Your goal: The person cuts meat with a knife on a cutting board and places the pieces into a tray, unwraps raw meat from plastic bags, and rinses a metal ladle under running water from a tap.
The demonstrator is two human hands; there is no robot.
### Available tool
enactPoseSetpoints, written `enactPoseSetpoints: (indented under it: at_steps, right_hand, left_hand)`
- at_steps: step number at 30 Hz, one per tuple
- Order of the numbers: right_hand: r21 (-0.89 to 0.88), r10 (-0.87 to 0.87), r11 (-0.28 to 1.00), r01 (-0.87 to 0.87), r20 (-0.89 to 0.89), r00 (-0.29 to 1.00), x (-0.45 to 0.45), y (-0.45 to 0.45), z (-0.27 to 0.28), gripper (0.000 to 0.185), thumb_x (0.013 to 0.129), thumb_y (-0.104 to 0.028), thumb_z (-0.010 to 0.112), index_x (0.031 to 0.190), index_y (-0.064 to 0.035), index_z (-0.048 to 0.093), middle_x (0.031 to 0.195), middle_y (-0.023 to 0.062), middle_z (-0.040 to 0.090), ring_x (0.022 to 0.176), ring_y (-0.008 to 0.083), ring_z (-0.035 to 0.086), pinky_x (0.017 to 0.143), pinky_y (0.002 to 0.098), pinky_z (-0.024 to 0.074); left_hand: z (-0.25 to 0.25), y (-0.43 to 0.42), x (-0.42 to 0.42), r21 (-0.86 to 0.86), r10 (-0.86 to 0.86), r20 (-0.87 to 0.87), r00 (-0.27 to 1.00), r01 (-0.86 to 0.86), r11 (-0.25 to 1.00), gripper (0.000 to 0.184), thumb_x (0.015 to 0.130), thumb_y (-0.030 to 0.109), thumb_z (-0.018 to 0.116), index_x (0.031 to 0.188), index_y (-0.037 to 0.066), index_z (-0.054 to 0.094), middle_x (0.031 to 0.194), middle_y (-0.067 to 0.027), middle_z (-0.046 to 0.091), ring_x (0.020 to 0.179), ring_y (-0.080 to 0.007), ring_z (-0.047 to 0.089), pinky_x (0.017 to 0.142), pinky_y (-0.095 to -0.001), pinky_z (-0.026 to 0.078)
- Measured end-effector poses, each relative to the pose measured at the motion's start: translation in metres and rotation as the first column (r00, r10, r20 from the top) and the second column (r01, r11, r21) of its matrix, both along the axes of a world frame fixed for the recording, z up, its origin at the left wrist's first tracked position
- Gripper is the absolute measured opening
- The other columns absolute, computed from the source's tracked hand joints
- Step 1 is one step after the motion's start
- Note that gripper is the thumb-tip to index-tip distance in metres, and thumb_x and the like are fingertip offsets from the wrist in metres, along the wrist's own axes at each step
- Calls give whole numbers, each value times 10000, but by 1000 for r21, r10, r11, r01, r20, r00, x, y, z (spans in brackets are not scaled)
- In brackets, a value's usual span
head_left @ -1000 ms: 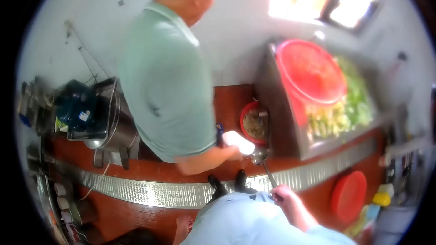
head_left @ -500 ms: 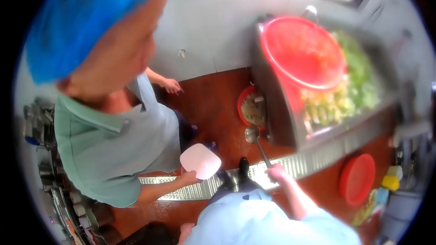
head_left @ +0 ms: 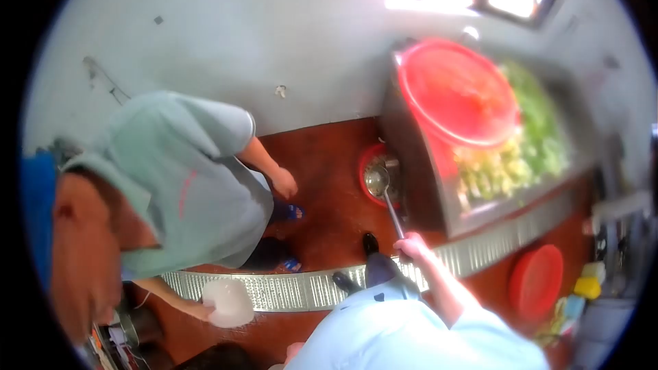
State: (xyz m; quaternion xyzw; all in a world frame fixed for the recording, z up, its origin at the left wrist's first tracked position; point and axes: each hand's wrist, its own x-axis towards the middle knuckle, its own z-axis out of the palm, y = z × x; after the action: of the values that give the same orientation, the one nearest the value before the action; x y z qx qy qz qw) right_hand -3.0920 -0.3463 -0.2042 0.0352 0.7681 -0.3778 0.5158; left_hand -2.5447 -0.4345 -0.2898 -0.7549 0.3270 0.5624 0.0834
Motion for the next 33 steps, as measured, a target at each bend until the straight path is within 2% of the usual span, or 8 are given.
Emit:
enactPoseSetpoints:
  at_steps: [5,6,12,15,20,28,31,33]
  right_hand:
    - [-48,37,998,-33,81,996,-31,-45,-42,124,830,-104,639,879,8,615,655,112,640,525,211,628,476,345,492]
    - [-25,2,1000,0,89,996,-35,-60,-36,118,864,-55,670,819,3,577,627,104,592,469,197,566,393,327,413]
    - [-3,201,979,-202,129,971,-74,-170,17,258,935,-280,654,888,-28,622,644,60,595,477,176,529,418,338,407]
    - [-151,263,959,-240,158,952,-92,-224,-17,318,971,-336,626,889,-29,622,634,51,579,480,172,528,418,338,401]
    - [-146,253,964,-224,229,940,-121,-321,-14,133,951,-133,657,904,-27,592,638,65,582,463,173,531,402,303,420]
    - [-91,313,949,-303,128,941,-147,-438,12,175,928,-163,685,895,-17,595,664,63,567,479,158,508,413,298,374]
    - [-28,481,875,-483,-63,875,-162,-475,-6,173,922,-153,686,870,-16,595,664,72,575,488,165,521,410,305,378]
    - [2,455,890,-455,-43,890,-161,-507,5,186,913,-150,695,837,-12,596,636,82,577,468,171,529,393,322,377]
  left_hand:
    - [13,9,-38,18,99,26,995,-99,995,153,882,163,642,858,18,684,767,-149,673,613,-250,662,497,-376,493]
    - [17,7,-46,13,126,30,992,-127,992,152,881,162,642,860,18,684,767,-148,673,613,-249,662,496,-375,493]
    - [42,-4,-105,-12,260,35,965,-260,966,147,880,160,645,872,19,686,765,-143,673,607,-246,661,494,-372,494]
    - [47,-11,-129,-23,344,23,939,-344,939,145,880,159,646,877,20,686,764,-140,673,605,-244,661,494,-370,495]
    - [28,-27,-165,-14,441,10,897,-441,897,142,879,158,648,887,22,688,763,-136,673,601,-241,661,492,-367,496]
    - [-27,-99,-210,80,504,-53,862,-499,863,139,877,155,651,902,24,690,760,-129,673,594,-237,660,490,-363,497]
    - [-38,-141,-209,73,543,-96,834,-538,840,138,876,154,653,908,25,691,759,-126,673,591,-235,660,489,-361,498]
    - [-65,-163,-178,153,713,-269,647,-702,695,138,876,153,653,912,25,691,759,-124,673,589,-234,660,488,-360,498]
